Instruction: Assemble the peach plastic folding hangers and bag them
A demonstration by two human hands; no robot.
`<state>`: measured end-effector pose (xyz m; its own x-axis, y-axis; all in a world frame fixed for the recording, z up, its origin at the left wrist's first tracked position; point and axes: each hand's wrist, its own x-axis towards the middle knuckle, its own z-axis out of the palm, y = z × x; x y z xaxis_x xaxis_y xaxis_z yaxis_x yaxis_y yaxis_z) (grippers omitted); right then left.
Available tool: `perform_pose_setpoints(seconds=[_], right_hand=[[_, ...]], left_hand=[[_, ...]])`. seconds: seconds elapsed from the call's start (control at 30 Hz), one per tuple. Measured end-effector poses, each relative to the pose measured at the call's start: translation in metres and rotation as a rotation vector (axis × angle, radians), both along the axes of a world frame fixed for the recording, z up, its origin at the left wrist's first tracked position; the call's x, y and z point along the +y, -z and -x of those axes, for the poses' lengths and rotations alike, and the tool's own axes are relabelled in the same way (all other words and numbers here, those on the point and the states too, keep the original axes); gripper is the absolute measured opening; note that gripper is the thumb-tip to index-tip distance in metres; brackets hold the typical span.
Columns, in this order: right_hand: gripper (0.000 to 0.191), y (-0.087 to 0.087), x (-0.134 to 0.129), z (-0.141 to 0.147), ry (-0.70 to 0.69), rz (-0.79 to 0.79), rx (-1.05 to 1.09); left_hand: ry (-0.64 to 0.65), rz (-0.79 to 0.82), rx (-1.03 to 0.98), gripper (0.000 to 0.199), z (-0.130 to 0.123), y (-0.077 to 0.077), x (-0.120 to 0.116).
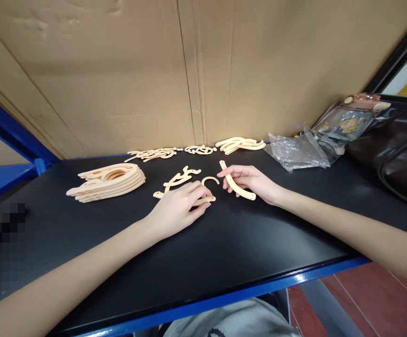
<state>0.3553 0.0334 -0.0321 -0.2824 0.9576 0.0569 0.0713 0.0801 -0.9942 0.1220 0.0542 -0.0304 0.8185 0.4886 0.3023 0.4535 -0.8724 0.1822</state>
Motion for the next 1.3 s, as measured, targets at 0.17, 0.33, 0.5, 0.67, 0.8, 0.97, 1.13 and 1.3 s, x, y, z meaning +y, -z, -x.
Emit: perform_pose_setpoints(seconds=[0.17,0.33,0.5,0.67,0.8,0.97,1.13,1.3], right_hand=[[0.021,0.006,0.001,0.002,-0.043,-0.098,-0.071],[0.023,0.004,-0.008,0.006,0.081,-0.303,-0.241],[0.031,-0.005,-0.021,0.010,0.277,-0.727,-0.597],[0.014,-0.009,-0.025,0.011,0.270,-1.070,-0.619],[0.019,-0.010,-0.027,0.010,0.276,-1.098,-0.684],[0.013,-0.013,-0.027,0.011,0.257,-1.108,-0.731],[0.006,-0.010,-0.026,0.013,0.243,-1.064,-0.767],[0.011,-0.006,-0.027,0.014,0.242,-1.014,-0.760]], left_hand=[[-0.112,-0.069,-0.006,0.013,-0.001,-0.001,-0.002],[-0.291,-0.024,-0.023,0.019,-0.001,-0.003,-0.001],[-0.320,0.043,-0.050,0.021,0.000,-0.002,0.001],[-0.267,0.110,-0.095,0.022,0.000,0.000,0.001],[-0.233,0.157,-0.122,0.022,0.001,0.002,0.003],[-0.218,0.165,-0.128,0.022,0.003,0.002,0.003],[-0.175,0.246,-0.224,0.029,0.000,0.000,0.000],[-0.148,0.463,-0.326,0.047,-0.003,-0.006,-0.009]])
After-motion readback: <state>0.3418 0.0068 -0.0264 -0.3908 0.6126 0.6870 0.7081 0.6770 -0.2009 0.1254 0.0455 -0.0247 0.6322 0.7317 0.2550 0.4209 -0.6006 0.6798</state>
